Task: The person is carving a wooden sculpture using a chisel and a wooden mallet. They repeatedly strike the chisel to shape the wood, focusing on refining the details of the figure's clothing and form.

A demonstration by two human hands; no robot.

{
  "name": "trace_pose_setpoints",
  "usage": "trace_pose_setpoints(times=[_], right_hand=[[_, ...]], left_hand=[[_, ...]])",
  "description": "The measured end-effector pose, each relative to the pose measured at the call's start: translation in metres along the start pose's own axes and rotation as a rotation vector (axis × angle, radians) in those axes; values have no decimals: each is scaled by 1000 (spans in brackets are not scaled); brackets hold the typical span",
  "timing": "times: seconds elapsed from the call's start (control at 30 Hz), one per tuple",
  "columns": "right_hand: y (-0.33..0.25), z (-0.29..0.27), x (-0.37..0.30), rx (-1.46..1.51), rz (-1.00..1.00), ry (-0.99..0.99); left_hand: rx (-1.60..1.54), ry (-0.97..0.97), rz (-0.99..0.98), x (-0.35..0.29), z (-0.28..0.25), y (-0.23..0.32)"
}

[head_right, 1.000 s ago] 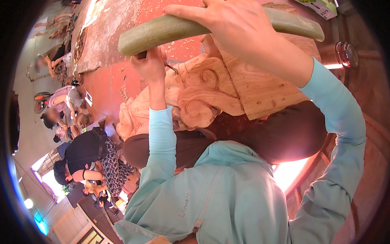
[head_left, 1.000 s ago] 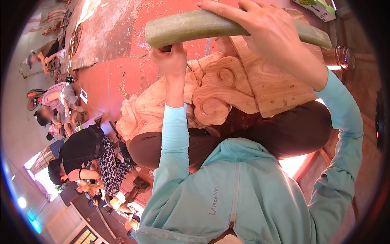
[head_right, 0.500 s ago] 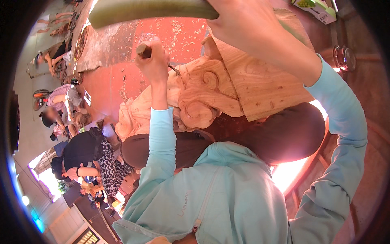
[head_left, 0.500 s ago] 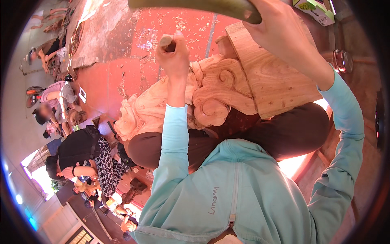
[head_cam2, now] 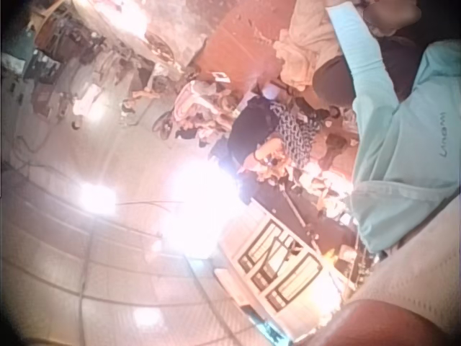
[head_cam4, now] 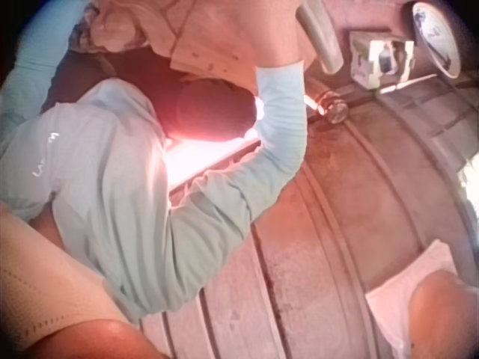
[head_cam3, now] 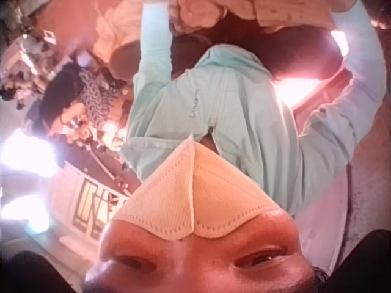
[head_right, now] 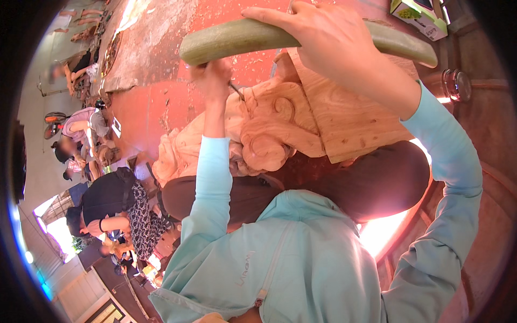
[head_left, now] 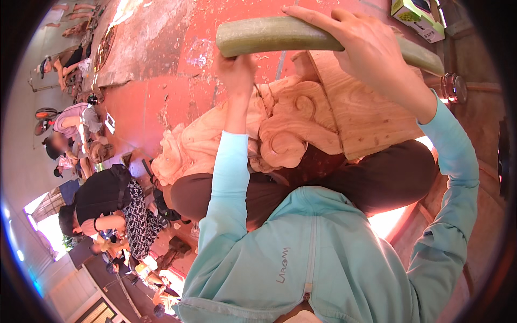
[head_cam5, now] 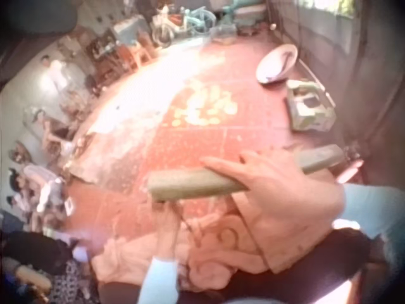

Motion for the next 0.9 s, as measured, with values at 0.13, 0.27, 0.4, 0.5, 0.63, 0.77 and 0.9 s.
trace_pose_setpoints(times=[0.13,0.27,0.4,0.5,0.63,0.77,0.9], right_hand=[[-3,2,-4,164,69,121],[-5,3,-6,171,91,178],[-6,0,-4,207,53,193],[-1,1,-4,157,28,212],[-11,-10,-2,161,159,95],[-10,-23,14,275,330,-123],[16,11,11,91,45,118]], left_hand=[[-60,34,167,-13,-2,29],[-23,44,165,-3,-3,18],[-96,20,75,-3,-4,17],[-83,20,65,-3,0,18],[-71,-9,30,-4,-1,17],[70,20,118,-2,3,15],[216,3,235,3,9,8]])
Point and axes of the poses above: each hand's wrist, its own x-axis towards the middle knuckle, its own z-axis out of the palm, y = z × x, the point moved 3 cm from there along x, towards the middle knuckle, and after that the axes turned 13 degrees about x, right-handed, at the moved point
